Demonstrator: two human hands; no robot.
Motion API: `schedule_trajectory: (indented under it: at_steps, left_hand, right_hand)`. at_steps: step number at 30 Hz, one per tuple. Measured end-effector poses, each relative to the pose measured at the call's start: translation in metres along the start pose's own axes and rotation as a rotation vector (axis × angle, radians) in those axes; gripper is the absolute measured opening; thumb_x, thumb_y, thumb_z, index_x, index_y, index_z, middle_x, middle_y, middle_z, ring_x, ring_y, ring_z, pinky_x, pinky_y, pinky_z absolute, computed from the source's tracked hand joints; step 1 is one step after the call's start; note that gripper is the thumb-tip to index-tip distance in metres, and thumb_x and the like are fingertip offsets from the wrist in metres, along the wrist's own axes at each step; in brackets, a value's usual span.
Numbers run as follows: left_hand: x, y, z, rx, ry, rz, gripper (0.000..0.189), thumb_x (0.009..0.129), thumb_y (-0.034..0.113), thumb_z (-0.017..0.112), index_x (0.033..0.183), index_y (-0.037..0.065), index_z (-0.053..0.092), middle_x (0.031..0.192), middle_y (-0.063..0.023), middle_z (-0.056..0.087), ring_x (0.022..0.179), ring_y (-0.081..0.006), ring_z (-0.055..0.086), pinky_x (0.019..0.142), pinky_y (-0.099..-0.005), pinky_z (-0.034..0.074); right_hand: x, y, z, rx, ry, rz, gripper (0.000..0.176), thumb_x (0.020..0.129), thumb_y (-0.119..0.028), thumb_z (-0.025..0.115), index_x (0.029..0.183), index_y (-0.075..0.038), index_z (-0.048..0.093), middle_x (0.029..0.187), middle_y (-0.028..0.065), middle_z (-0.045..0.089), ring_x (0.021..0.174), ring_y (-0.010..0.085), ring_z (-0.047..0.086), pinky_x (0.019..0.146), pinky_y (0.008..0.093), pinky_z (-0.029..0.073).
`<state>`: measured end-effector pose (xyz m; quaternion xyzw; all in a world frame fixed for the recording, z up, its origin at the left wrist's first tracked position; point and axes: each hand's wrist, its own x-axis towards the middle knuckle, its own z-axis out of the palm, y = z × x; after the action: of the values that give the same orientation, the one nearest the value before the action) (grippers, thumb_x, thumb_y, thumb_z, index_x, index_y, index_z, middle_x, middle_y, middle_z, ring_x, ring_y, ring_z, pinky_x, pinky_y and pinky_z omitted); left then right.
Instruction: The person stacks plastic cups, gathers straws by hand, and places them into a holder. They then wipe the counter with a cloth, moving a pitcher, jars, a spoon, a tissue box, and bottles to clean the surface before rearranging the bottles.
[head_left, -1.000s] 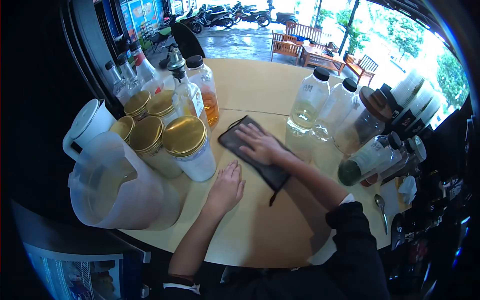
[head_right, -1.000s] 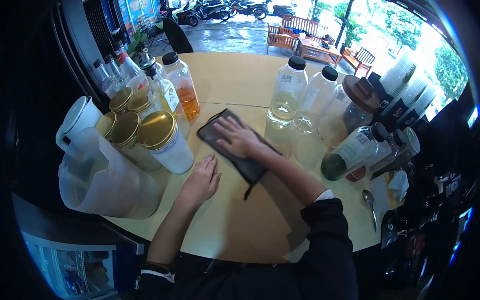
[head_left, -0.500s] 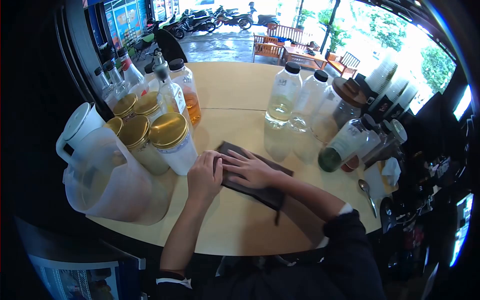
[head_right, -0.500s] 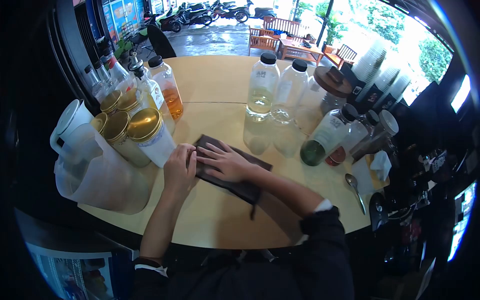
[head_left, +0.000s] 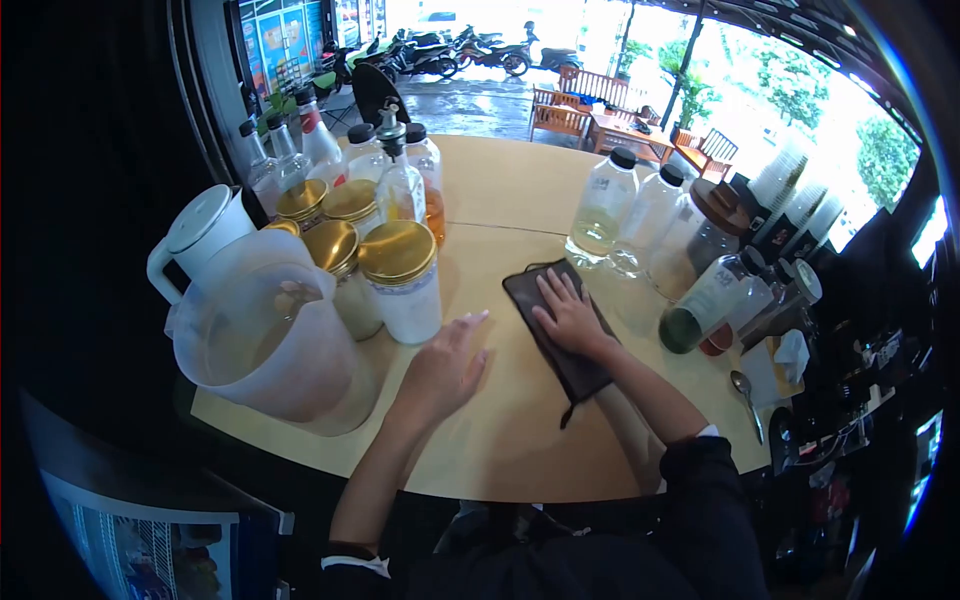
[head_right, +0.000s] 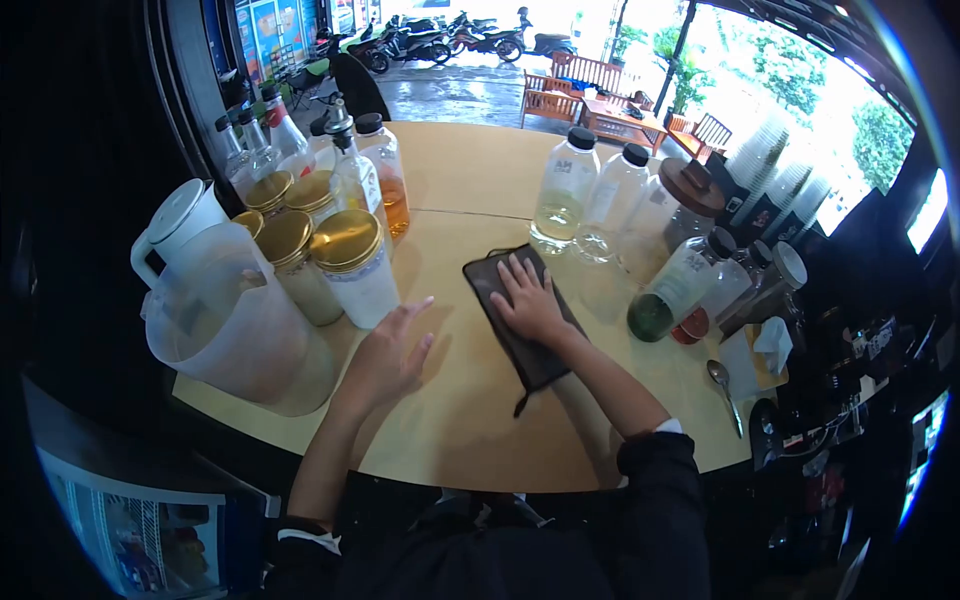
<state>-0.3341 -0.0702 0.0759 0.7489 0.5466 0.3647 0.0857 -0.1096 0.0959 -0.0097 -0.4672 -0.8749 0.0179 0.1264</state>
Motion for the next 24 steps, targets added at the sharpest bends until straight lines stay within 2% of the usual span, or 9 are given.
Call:
schedule_trajectory:
  at_steps: [6,8,11,14,16,20,21,23,24]
  left_hand:
    - [-0.037,-0.021,-0.010,-0.086,-0.042,-0.046,0.040,0.086,0.014,0.055,0.123,0.002,0.047,0.118,-0.0213,0.054,0.112,-0.0371,0.051,0.095,-0.0420,0.041]
    - [-0.042,-0.022,-0.009,-0.067,-0.020,-0.051,0.040,0.086,0.013,0.055,0.123,0.001,0.047,0.118,-0.0212,0.054,0.112,-0.0369,0.052,0.095,-0.0416,0.041]
    - [-0.051,-0.016,-0.006,-0.007,-0.020,-0.032,0.038,0.086,0.012,0.055,0.122,0.001,0.048,0.117,-0.0210,0.055,0.111,-0.0371,0.052,0.094,-0.0411,0.041]
    - [-0.067,-0.011,-0.004,-0.041,-0.013,-0.107,0.035,0.086,0.011,0.055,0.119,0.002,0.050,0.115,-0.0196,0.057,0.110,-0.0350,0.053,0.094,-0.0395,0.041]
    - [-0.079,-0.010,-0.005,-0.094,0.115,-0.113,0.035,0.083,0.009,0.058,0.117,0.001,0.051,0.112,-0.0188,0.058,0.107,-0.0343,0.055,0.090,-0.0385,0.043]
    - [-0.096,0.001,-0.009,-0.068,0.204,-0.185,0.033,0.085,0.010,0.055,0.116,0.001,0.052,0.111,-0.0184,0.058,0.108,-0.0330,0.055,0.094,-0.0393,0.040]
    - [-0.099,0.005,-0.009,-0.072,0.218,-0.225,0.036,0.085,0.011,0.054,0.119,0.000,0.051,0.114,-0.0196,0.056,0.110,-0.0338,0.053,0.096,-0.0394,0.039]
    - [-0.106,0.007,-0.001,-0.052,0.281,-0.245,0.038,0.086,0.012,0.054,0.121,0.000,0.049,0.117,-0.0197,0.055,0.112,-0.0339,0.051,0.097,-0.0391,0.038]
    - [-0.108,0.008,0.002,-0.038,0.342,-0.257,0.039,0.086,0.013,0.054,0.123,0.000,0.048,0.120,-0.0198,0.053,0.114,-0.0341,0.049,0.097,-0.0388,0.037]
  right_hand:
    - [0.096,-0.031,0.020,-0.028,-0.011,0.199,0.065,0.092,-0.051,0.031,0.144,-0.013,0.025,0.152,0.0113,0.017,0.140,0.0333,0.013,0.111,0.0537,0.006]
    - [0.101,-0.056,0.027,-0.025,0.001,0.074,0.063,0.092,-0.051,0.032,0.144,-0.016,0.027,0.151,0.0098,0.019,0.139,0.0319,0.017,0.111,0.0521,0.011]
    - [0.063,-0.092,0.030,0.041,-0.001,-0.311,0.058,0.092,-0.046,0.037,0.140,-0.014,0.034,0.149,0.0116,0.025,0.137,0.0338,0.021,0.110,0.0516,0.014]
    - [-0.003,-0.089,0.004,0.145,-0.104,-0.409,0.060,0.092,-0.048,0.037,0.141,-0.014,0.033,0.148,0.0112,0.026,0.138,0.0318,0.020,0.111,0.0527,0.012]
    - [-0.029,-0.038,-0.008,0.200,-0.068,-0.358,0.061,0.091,-0.049,0.038,0.141,-0.014,0.033,0.149,0.0105,0.024,0.138,0.0297,0.020,0.112,0.0510,0.012]
    - [-0.072,0.052,-0.028,0.013,0.073,0.253,0.062,0.092,-0.048,0.037,0.142,-0.012,0.031,0.150,0.0112,0.021,0.139,0.0310,0.017,0.112,0.0507,0.010]
    - [-0.073,0.049,-0.025,0.020,0.069,0.244,0.062,0.092,-0.048,0.037,0.142,-0.012,0.031,0.150,0.0112,0.021,0.139,0.0310,0.017,0.112,0.0507,0.010]
    - [-0.069,0.029,-0.015,-0.080,0.074,0.434,0.063,0.092,-0.046,0.036,0.142,-0.009,0.029,0.150,0.0152,0.020,0.139,0.0354,0.015,0.111,0.0526,0.011]
    - [-0.068,0.007,-0.012,-0.029,0.080,0.343,0.062,0.091,-0.044,0.037,0.141,-0.006,0.030,0.149,0.0185,0.021,0.138,0.0384,0.015,0.110,0.0548,0.010]
